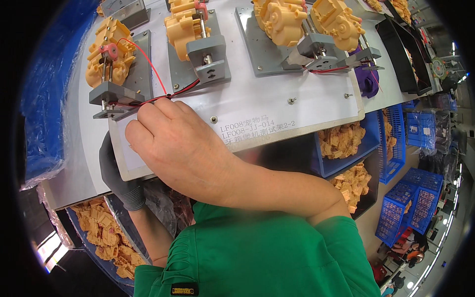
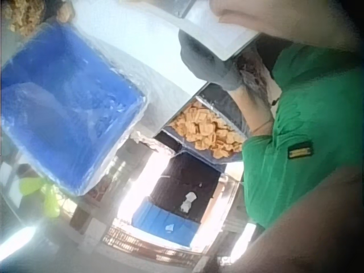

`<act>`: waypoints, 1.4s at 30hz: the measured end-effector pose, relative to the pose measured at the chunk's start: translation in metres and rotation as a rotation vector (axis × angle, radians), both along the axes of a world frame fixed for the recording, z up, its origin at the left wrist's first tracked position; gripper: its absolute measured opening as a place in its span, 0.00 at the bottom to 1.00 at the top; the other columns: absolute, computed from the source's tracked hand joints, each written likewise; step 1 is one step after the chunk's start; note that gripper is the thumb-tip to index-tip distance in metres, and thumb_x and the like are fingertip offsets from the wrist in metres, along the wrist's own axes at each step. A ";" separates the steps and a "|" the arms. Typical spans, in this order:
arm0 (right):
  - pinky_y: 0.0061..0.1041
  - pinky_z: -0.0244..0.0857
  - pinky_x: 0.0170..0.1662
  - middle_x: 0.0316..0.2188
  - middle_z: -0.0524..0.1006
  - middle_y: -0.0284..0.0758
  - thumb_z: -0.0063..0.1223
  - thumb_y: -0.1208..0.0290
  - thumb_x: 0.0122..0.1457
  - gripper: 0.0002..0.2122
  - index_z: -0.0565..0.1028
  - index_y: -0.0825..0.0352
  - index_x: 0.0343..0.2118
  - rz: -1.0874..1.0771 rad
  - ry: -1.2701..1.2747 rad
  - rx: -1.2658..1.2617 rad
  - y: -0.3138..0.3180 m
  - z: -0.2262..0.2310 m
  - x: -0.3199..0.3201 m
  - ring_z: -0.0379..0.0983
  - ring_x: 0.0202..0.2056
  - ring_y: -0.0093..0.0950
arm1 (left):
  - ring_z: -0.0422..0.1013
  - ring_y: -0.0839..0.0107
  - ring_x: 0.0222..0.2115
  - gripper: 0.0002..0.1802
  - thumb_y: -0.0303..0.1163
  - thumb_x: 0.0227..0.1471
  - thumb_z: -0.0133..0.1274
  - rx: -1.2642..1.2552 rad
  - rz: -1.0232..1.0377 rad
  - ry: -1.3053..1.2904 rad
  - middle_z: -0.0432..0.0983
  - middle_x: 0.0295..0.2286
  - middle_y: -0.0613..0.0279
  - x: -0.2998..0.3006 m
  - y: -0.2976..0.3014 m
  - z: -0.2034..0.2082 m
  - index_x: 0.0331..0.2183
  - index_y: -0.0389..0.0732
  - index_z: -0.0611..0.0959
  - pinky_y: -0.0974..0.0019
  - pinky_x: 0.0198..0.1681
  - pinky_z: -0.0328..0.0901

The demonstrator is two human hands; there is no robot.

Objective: The person mounts plastic toy motor assemblies onto testing fixtures, operates the switches on the testing board by hand to test them, and removes the assemblies from the fixtures.

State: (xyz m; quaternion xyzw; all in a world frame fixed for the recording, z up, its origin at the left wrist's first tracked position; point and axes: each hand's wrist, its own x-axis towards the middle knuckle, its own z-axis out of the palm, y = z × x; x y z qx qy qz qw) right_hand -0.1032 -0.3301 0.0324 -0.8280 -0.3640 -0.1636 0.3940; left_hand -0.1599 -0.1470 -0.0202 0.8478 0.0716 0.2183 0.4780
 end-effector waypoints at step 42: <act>0.30 0.63 0.47 0.45 0.68 0.38 0.57 0.77 0.55 0.22 0.65 0.67 0.53 0.111 0.314 0.470 -0.011 0.019 0.001 0.68 0.43 0.30 | 0.67 0.70 0.53 0.25 0.40 0.62 0.47 -0.139 -0.504 0.188 0.69 0.54 0.58 0.124 0.005 0.131 0.58 0.40 0.71 0.65 0.53 0.66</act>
